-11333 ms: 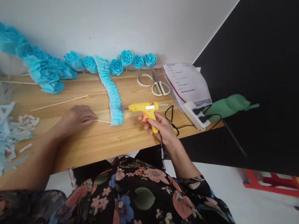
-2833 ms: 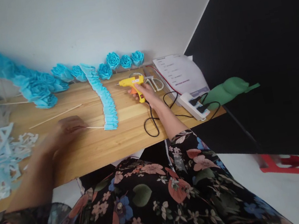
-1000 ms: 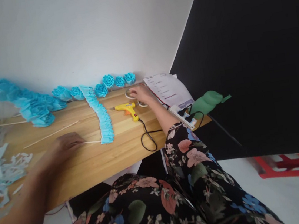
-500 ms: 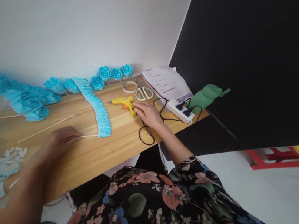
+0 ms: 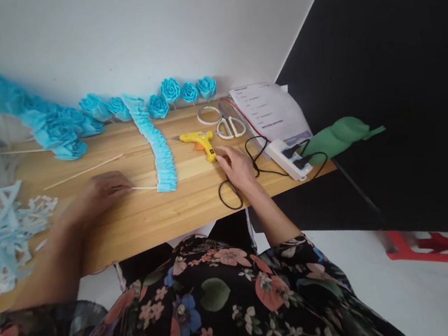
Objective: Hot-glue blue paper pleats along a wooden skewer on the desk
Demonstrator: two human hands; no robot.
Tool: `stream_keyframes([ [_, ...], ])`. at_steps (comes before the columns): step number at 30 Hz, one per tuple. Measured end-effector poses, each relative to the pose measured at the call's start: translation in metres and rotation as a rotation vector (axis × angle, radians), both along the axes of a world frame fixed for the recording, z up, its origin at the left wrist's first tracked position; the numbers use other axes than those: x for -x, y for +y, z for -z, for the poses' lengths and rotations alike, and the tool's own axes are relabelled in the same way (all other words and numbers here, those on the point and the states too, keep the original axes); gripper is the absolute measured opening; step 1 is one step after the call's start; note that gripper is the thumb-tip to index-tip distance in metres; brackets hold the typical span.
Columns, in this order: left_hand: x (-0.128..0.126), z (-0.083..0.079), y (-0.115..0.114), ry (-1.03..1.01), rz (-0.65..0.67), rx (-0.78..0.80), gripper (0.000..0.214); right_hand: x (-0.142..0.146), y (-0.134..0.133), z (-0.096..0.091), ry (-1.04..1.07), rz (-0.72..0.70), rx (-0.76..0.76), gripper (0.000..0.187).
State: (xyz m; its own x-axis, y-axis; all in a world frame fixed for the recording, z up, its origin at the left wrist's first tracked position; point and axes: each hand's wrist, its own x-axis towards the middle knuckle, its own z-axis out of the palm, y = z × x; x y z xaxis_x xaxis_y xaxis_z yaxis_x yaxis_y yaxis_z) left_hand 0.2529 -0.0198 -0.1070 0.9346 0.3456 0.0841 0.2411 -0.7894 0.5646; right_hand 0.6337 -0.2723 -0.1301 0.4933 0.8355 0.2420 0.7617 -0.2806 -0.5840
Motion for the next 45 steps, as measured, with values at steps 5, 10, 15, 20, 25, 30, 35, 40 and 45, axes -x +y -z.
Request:
stream_keyframes([
  [5,0.000,0.000,0.001,-0.002,0.005,0.004,0.042,0.002,0.013,-0.019,-0.048,0.003,0.165,0.038],
  [10,-0.002,0.000,0.000,-0.009,0.009,-0.005,0.041,0.017,0.036,-0.038,-0.210,0.023,0.390,0.042],
  [15,-0.003,0.001,0.000,-0.022,0.010,0.000,0.040,0.016,0.048,-0.041,-0.186,0.077,0.422,0.036],
  [20,-0.003,0.002,0.001,-0.020,0.000,-0.006,0.039,-0.008,0.051,-0.046,0.380,0.118,0.295,0.013],
  [25,-0.004,0.002,0.000,-0.016,-0.015,0.017,0.037,-0.014,0.048,-0.049,0.950,0.096,-0.010,0.034],
  [30,-0.005,0.008,0.002,-0.038,-0.022,0.028,0.038,-0.004,0.050,-0.060,0.829,0.029,-0.342,0.053],
  [35,-0.006,0.018,0.008,-0.040,-0.018,0.034,0.040,0.012,0.054,-0.070,1.181,-0.063,-0.412,0.046],
  [40,-0.006,0.024,0.009,-0.056,-0.036,0.019,0.039,0.023,0.059,-0.078,1.343,-0.085,-0.357,0.036],
  [45,-0.007,0.026,0.011,-0.052,-0.026,0.018,0.039,0.024,0.064,-0.095,1.154,-0.244,-0.392,0.049],
])
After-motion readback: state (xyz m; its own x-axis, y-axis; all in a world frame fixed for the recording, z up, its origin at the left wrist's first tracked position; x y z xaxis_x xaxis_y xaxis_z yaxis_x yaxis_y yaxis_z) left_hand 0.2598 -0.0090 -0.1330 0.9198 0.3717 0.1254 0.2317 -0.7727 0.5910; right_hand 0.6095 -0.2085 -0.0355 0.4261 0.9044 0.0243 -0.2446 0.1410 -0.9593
